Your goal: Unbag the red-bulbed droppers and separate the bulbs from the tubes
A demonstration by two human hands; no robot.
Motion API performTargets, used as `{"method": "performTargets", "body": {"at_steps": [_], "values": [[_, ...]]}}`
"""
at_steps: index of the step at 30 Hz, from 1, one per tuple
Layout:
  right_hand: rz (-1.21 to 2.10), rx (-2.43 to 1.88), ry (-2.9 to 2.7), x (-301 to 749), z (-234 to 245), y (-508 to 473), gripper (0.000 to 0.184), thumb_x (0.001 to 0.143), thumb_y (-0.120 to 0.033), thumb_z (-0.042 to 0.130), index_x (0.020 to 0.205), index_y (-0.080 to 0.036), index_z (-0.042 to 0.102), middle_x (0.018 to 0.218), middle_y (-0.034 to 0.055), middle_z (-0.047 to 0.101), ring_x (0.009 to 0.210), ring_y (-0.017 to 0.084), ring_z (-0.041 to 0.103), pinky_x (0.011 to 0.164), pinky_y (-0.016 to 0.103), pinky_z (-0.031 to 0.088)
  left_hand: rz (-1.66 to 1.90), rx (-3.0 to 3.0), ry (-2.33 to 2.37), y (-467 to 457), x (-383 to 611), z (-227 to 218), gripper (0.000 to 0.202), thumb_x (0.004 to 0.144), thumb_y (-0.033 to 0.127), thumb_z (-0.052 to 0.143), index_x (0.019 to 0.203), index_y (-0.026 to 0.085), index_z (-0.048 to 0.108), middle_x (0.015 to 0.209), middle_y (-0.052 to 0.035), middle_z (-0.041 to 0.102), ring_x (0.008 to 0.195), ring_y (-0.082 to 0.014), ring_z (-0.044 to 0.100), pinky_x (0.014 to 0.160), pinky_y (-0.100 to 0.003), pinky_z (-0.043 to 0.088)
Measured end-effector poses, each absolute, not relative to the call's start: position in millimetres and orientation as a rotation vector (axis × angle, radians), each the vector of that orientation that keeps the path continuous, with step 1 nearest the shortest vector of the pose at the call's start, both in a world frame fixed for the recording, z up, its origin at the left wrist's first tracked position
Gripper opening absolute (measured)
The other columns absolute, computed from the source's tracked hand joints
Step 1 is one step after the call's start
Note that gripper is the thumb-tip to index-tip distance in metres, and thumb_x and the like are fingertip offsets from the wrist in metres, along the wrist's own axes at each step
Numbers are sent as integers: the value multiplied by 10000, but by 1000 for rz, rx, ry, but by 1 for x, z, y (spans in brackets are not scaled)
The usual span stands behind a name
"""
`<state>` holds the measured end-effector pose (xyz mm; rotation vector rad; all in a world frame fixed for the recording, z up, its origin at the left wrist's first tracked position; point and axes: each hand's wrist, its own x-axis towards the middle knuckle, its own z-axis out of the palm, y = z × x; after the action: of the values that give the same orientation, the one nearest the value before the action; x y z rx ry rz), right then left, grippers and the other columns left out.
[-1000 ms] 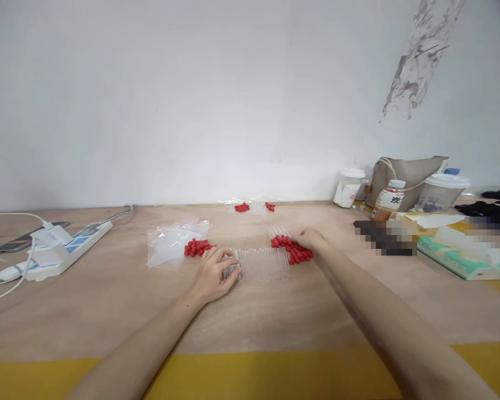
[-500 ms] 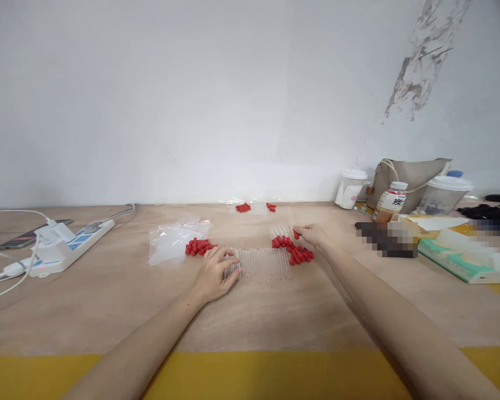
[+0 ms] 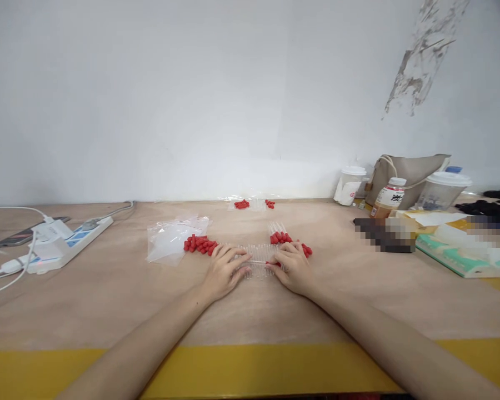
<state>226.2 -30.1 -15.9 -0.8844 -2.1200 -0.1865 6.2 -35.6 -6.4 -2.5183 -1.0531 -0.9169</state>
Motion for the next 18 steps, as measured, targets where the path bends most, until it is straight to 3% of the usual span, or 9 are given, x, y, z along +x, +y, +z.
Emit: {"method": "performTargets", "body": {"at_steps": [4, 8, 14, 18], "values": [[-235, -837, -2102, 222, -19, -29, 144, 792, -302, 542, 708, -188, 573, 643, -4, 605, 710, 138, 465, 753, 316, 272, -903, -2466, -996, -33, 9, -8, 172, 838, 263, 477, 921, 247, 627, 808, -11, 633, 806, -155, 500, 824, -364, 306], [-318, -833, -2116, 222, -20, -30, 146, 781, -354, 556, 816, -230, 625, 698, 2, 637, 725, 145, 471, 767, 331, 255, -897, -2435, -985, -36, 10, -6, 158, 832, 238, 476, 848, 230, 634, 746, -7, 625, 767, -150, 497, 816, -367, 303], [-365, -891, -2112, 224, -22, -31, 221, 772, -366, 561, 632, -196, 588, 592, 1, 600, 682, 143, 455, 746, 335, 246, -898, -2441, -996, -41, 8, -6, 162, 819, 203, 472, 806, 223, 632, 719, -9, 620, 740, -152, 499, 812, -383, 299], [-377, -828, -2165, 225, -19, -32, 233, 793, -338, 536, 618, -189, 575, 567, -5, 572, 670, 132, 443, 755, 331, 239, -909, -2461, -983, -42, 7, -6, 173, 808, 180, 467, 810, 225, 634, 720, -13, 621, 737, -151, 502, 802, -379, 303]]}}
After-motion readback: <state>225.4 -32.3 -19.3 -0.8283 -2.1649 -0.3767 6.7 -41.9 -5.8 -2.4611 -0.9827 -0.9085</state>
